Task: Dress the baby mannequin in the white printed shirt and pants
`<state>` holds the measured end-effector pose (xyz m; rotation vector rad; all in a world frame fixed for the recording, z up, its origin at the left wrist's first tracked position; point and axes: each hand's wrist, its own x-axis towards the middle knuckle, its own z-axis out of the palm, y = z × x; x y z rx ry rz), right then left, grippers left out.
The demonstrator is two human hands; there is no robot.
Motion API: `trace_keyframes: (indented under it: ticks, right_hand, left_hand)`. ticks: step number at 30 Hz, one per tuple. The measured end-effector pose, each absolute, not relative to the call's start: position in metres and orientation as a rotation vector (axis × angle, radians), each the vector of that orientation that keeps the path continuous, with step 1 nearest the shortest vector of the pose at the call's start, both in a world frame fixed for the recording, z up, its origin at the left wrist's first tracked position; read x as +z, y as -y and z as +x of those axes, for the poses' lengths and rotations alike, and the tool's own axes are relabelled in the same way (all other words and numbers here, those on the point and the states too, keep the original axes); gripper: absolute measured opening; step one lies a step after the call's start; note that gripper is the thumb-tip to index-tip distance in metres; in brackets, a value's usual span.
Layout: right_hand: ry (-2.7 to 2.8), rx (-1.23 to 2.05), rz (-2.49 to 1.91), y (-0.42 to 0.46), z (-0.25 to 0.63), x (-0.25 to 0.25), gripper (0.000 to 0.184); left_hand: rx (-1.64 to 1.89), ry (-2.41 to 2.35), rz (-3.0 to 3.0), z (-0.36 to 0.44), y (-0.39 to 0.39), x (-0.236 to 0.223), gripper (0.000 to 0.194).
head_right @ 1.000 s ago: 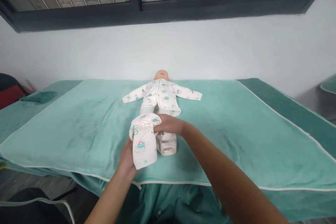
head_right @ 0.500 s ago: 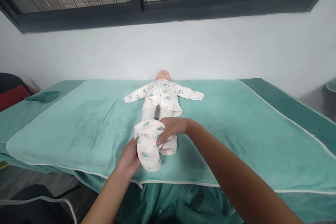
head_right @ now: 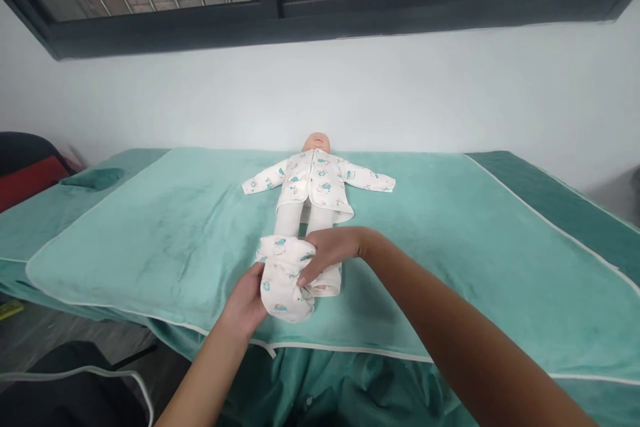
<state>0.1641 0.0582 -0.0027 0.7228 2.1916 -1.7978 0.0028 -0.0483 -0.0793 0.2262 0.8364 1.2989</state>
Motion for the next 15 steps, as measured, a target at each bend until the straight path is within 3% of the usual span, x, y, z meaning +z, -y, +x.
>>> trace_keyframes:
  ticks: [9, 15]
  right_hand:
    - [-2.547, -1.360, 0.848, -0.043, 0.148, -0.010, 0.016]
    - [-2.881, -1.120, 1.109, -0.043, 0.135, -0.019, 0.013]
  left_hand:
    - [1.408, -0.856, 0.219, 0.000, 0.079, -0.101, 0.052]
    - [1.481, -0.920, 0.210, -0.011, 0.059, -0.087, 0.040]
